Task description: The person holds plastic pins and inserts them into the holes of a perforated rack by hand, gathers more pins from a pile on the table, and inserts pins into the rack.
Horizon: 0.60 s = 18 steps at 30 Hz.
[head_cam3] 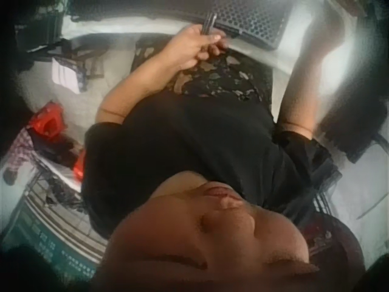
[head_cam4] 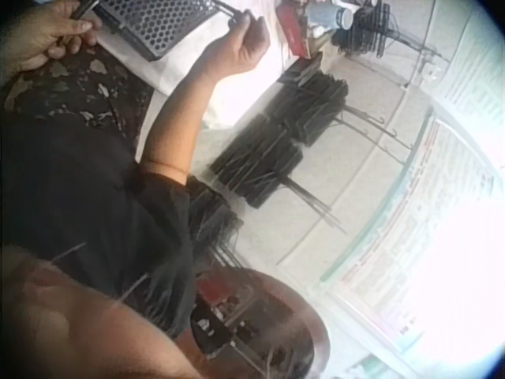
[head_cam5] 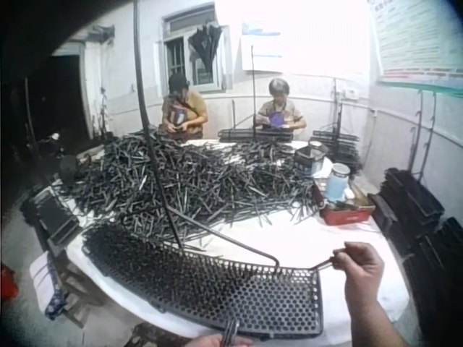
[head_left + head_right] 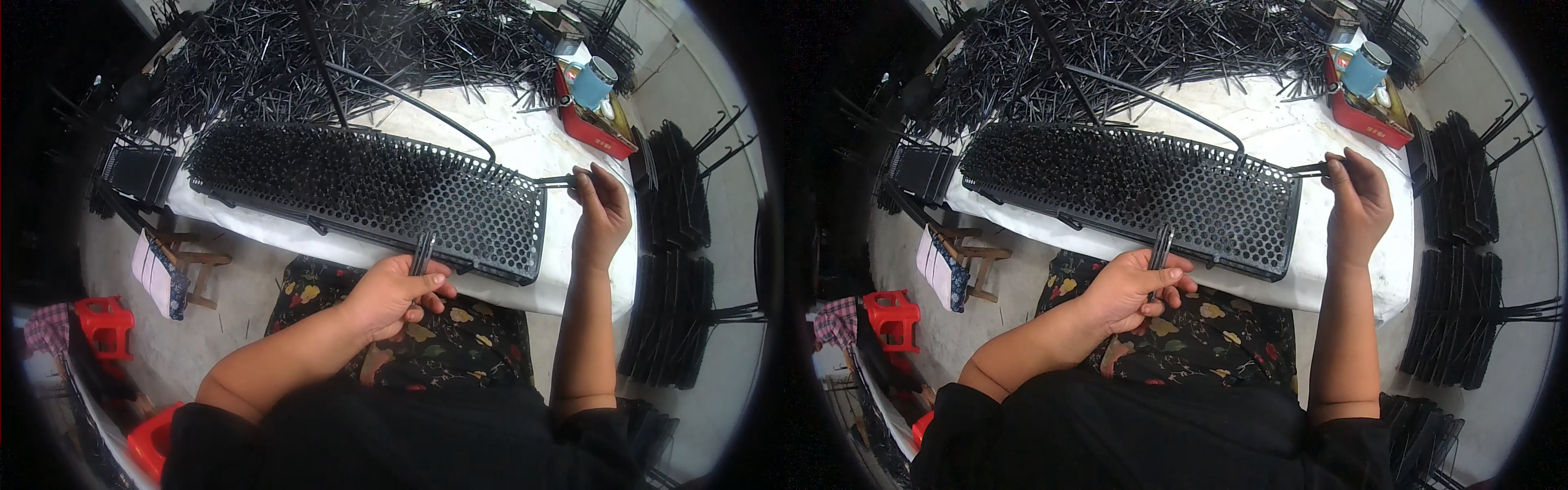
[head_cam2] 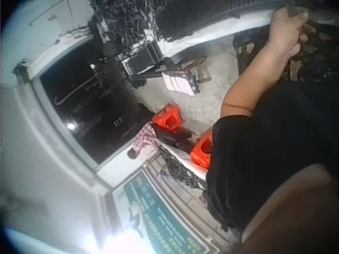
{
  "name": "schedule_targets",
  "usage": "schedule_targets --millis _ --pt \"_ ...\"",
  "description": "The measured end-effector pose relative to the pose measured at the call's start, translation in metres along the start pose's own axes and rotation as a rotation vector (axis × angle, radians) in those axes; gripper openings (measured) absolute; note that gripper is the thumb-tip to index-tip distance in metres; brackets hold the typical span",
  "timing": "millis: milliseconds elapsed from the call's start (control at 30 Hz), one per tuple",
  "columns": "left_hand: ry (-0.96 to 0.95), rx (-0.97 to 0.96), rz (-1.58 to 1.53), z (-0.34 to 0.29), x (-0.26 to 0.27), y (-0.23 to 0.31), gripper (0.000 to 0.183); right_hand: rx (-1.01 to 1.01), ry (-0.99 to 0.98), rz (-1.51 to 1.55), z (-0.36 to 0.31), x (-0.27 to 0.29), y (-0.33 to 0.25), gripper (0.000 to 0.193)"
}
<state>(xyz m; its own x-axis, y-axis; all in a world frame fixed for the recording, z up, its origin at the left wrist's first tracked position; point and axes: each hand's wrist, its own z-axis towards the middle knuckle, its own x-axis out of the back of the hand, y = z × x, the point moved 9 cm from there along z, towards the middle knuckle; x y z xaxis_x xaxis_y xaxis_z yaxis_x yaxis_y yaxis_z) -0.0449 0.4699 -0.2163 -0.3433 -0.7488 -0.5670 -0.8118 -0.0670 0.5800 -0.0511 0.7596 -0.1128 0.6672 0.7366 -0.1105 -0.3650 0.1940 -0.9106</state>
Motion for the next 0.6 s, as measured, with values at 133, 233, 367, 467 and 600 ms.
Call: schedule_targets --millis 133,233,367,467,600 --pt "0.017 -0.011 0.037 -0.002 -0.004 0.002 0.023 -0.023 -0.111 0.006 0.000 -0.009 0.014 0.020" --pt "0.029 -0.010 0.056 -0.002 -0.003 0.001 0.021 -0.013 -0.134 0.029 0.003 -0.015 0.013 0.021" --pt "0.022 -0.018 0.048 -0.001 -0.002 0.001 0.020 -0.013 -0.241 0.023 0.009 -0.025 0.012 0.022" --pt "0.025 -0.023 0.047 -0.001 -0.001 0.001 0.019 -0.020 -0.244 0.036 0.010 -0.024 0.014 0.021" --pt "0.030 -0.007 0.081 -0.001 -0.001 -0.001 0.018 0.079 -0.541 -0.356 -0.002 -0.054 0.010 0.015"
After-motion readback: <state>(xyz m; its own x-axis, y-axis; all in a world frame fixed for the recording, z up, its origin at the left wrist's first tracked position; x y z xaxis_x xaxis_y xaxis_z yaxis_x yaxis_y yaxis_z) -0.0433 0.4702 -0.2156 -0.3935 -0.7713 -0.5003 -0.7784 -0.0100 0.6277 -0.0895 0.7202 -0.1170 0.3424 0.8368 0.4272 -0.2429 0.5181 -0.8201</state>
